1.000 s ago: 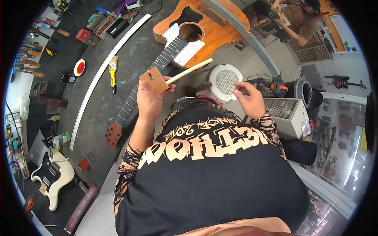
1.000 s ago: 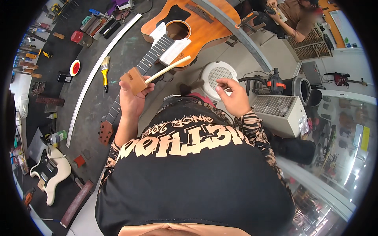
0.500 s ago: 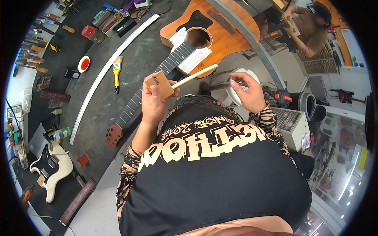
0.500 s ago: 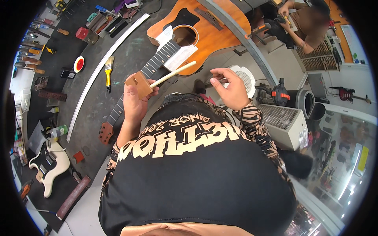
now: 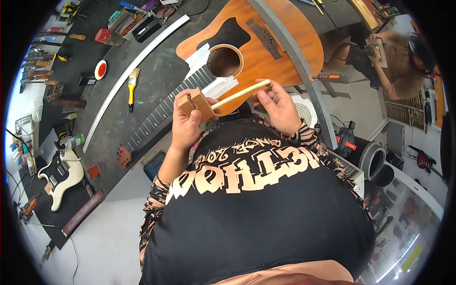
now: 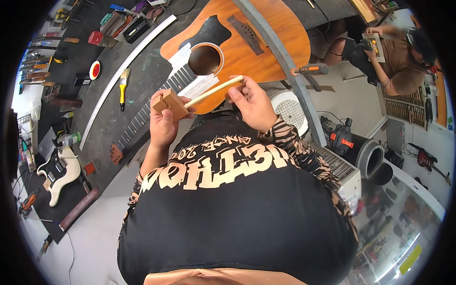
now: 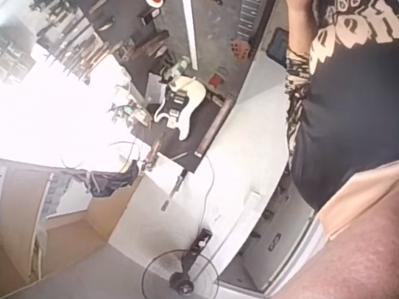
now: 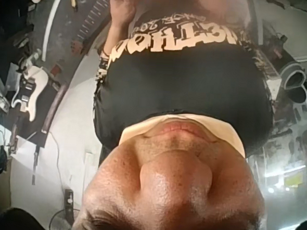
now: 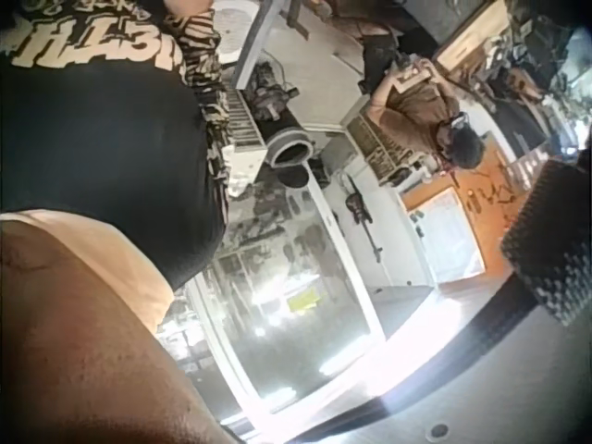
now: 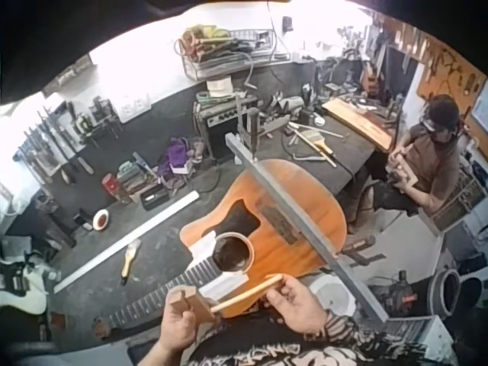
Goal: The person inserts a wooden handle into a wooden block, uses a small tool to tighten a screw, and holds the assembly up to a guitar on the bench.
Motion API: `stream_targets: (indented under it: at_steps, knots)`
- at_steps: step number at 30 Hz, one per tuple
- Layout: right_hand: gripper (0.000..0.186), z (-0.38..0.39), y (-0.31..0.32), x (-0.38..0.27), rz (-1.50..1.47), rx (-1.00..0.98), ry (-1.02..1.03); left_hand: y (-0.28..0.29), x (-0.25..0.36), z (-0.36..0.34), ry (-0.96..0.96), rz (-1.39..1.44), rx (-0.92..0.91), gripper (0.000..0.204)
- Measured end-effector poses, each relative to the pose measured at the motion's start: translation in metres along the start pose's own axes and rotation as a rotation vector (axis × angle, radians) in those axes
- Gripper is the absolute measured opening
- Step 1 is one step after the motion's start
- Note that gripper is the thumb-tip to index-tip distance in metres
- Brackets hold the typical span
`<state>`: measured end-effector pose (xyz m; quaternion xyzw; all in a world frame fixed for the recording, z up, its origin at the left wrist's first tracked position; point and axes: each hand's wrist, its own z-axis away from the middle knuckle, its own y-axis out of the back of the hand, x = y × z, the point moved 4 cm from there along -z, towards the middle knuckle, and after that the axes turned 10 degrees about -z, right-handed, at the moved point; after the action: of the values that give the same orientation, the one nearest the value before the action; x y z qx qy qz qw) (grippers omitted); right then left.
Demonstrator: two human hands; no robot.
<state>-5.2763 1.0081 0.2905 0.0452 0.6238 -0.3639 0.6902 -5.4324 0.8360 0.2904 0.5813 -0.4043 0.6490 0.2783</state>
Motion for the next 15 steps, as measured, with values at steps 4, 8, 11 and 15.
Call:
stream_targets:
  at_steps: [4, 8, 11, 15]
  knots:
    - [0.030, -0.010, 0.020, 0.002, -0.039, 0.025, -0.029, -0.016, 0.002, -0.008, 0.041, -0.017, 0.028, 0.068]
    - [0.029, -0.011, 0.021, 0.000, -0.106, 0.107, -0.091, -0.026, 0.004, -0.012, 0.043, -0.074, -0.018, 0.068]
    - [0.028, -0.009, 0.015, 0.005, -0.156, 0.165, -0.109, -0.024, 0.006, -0.010, 0.056, -0.063, -0.050, 0.072]
    - [0.026, -0.006, -0.003, -0.001, -0.160, 0.199, -0.069, -0.012, 0.012, -0.007, 0.069, 0.060, -0.121, 0.075]
